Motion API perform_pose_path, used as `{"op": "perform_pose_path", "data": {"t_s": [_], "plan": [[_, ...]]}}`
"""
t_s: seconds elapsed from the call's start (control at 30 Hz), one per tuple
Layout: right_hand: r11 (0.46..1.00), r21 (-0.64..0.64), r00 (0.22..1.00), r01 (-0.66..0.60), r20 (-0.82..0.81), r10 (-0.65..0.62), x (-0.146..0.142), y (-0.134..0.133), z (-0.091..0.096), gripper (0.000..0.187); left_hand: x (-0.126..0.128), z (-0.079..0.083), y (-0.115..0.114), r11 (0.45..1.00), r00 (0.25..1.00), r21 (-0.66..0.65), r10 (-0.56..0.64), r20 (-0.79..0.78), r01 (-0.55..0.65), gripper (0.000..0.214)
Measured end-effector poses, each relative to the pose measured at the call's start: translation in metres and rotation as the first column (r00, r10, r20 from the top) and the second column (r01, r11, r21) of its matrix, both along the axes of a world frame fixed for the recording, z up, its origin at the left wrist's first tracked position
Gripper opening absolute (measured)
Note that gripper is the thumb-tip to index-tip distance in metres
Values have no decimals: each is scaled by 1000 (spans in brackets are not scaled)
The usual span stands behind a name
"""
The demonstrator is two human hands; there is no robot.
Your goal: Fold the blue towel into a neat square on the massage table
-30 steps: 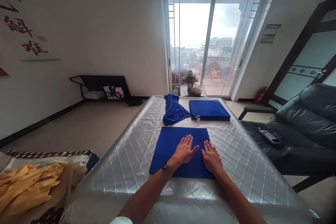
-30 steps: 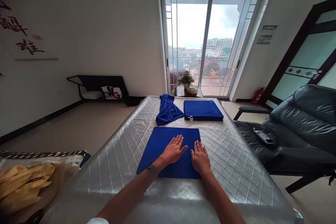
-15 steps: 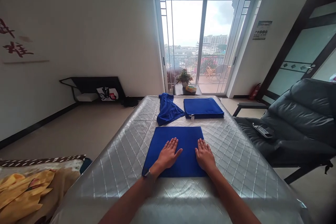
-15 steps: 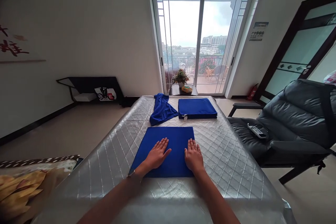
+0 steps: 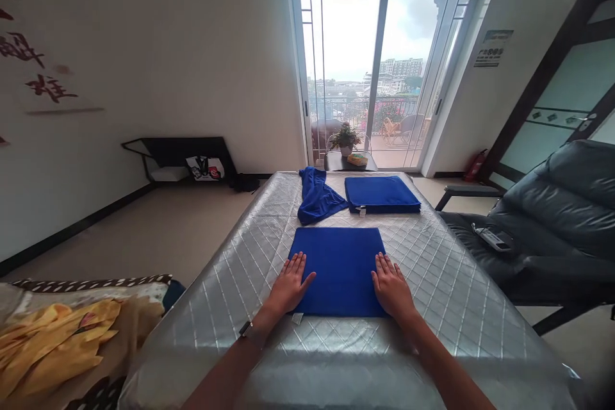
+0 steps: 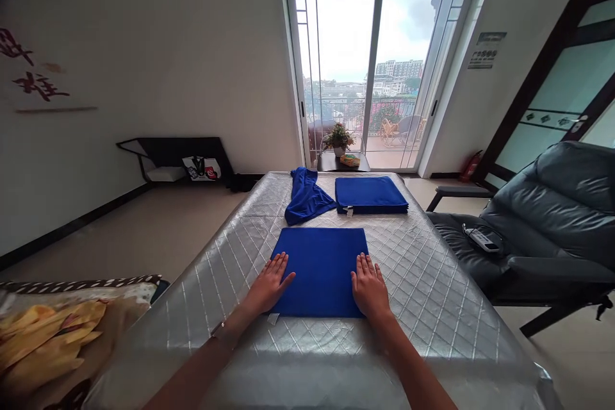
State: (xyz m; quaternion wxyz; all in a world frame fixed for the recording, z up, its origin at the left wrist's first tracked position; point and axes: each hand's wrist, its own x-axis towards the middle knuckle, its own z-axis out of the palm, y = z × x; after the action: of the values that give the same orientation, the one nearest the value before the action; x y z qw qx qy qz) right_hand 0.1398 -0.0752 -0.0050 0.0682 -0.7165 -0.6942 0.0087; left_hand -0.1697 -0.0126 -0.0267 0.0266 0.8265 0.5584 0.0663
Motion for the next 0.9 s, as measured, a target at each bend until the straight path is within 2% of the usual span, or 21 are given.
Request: {"op": "perform_pose_path", "data": {"t_s": [0.1, 0.2, 0.3, 0.4, 0.47, 0.53, 0.6, 0.67, 0.8, 0.9], "plan": [[999, -32, 1000, -19, -14, 19, -1, -24, -5, 61, 3, 5, 0, 999, 1000, -32, 16, -15, -17, 84], [999, -50, 999, -18, -48, 16, -2, -41, -12, 61, 27, 11, -8, 999, 1000, -32, -9, 25, 10, 83], [999, -52, 998, 3, -55, -6, -3, -46, -15, 62, 77, 18, -26, 975, 971, 9, -220, 96, 220, 75], [997, -82, 1000, -9, -19, 8, -3, -46, -15, 60, 133, 24, -44, 893, 881, 63, -450, 143, 446, 69], [996, -90, 1000, -26, -1, 26, -3, -47, -13, 59, 159, 25, -51, 851, 837, 78, -525, 155, 519, 68], [996, -83, 999, -43, -6, 43, -2, -48, -12, 59, 170, 23, -53, 840, 825, 77, -543, 156, 538, 67], [996, -75, 999, -41, -25, 40, -3, -48, -11, 58, 166, 18, -51, 849, 835, 67, -528, 152, 524, 67], [997, -73, 999, -23, -47, 19, -4, -48, -10, 59, 148, 12, -46, 869, 858, 44, -495, 137, 494, 68], [997, -73, 996, 6, -86, -12, -5, -47, -10, 61, 87, 2, -40, 933, 929, 12, -360, 82, 361, 70], [998, -66, 994, 6, -110, -13, -6, -47, -11, 61, 37, -6, -45, 983, 982, -2, -181, 43, 182, 71]]}}
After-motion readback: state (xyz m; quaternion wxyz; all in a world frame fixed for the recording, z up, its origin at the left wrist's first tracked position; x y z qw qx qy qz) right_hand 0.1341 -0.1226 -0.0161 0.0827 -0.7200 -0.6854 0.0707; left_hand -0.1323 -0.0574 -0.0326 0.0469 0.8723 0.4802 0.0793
